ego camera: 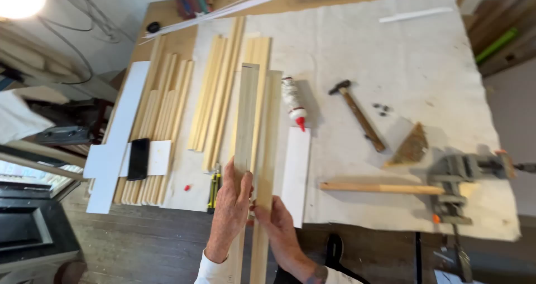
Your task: The person applies wood glue to the end of a wooden slat and spreads it by hand. They then place the slat into a corner jig, secure it with clamps, and tap it with a hammer to align the joint. The person repeats the process with another slat, using a utility knife to trim excess glue.
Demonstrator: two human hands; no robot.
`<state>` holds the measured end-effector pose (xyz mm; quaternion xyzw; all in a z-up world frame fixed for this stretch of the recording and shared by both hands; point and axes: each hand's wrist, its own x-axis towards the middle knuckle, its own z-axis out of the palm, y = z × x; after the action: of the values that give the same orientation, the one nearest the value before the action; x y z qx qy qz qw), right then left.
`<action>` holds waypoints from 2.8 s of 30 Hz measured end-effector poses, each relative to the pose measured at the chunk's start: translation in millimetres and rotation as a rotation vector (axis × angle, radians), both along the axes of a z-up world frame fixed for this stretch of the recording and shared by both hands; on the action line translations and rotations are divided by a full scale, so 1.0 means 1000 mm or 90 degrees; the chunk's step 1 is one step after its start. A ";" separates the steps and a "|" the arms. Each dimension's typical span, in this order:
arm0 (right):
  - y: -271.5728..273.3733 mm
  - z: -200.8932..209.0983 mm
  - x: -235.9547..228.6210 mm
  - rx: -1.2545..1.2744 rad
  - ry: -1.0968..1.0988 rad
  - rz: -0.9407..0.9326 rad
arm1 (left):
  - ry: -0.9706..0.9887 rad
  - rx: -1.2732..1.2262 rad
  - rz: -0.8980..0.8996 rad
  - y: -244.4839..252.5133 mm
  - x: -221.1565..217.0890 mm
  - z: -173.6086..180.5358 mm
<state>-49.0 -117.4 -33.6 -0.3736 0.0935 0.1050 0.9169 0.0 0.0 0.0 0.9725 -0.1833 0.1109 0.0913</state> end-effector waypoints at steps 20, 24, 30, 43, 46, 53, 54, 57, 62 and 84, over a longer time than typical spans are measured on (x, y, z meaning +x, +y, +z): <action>-0.060 -0.001 -0.033 -0.201 -0.104 -0.025 | 0.363 -0.412 0.366 -0.113 -0.034 0.058; -0.061 -0.004 -0.031 -0.241 -0.158 -0.009 | 0.324 -0.330 0.357 -0.109 -0.037 0.048; -0.054 -0.011 -0.029 -0.304 -0.197 -0.024 | 0.218 -0.230 0.305 -0.101 -0.035 0.036; -0.107 0.018 0.049 -0.150 -0.165 0.086 | 0.108 -0.117 0.139 -0.054 -0.047 0.019; -0.100 0.066 0.060 -0.363 0.037 0.033 | 0.191 -0.060 0.111 -0.047 -0.062 0.005; -0.081 0.025 0.042 -0.429 0.059 -0.039 | 0.173 -0.049 0.109 -0.022 -0.091 -0.024; -0.079 0.025 0.041 -0.447 0.077 -0.038 | 0.176 -0.053 0.109 -0.019 -0.093 -0.027; -0.072 0.024 0.032 -0.438 0.100 -0.038 | 0.136 -0.106 0.111 -0.016 -0.101 -0.036; -0.064 0.031 0.013 -0.457 0.012 -0.022 | 0.113 -0.178 0.119 -0.039 -0.088 -0.020; -0.065 0.075 0.003 -0.647 -0.031 -0.104 | 0.020 -0.224 0.056 -0.015 -0.122 -0.039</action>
<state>-46.3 -182.4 41.4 -0.7661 0.1402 -0.0341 0.6264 -121.9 -14.8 -38.6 0.9501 -0.1171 0.1299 0.2581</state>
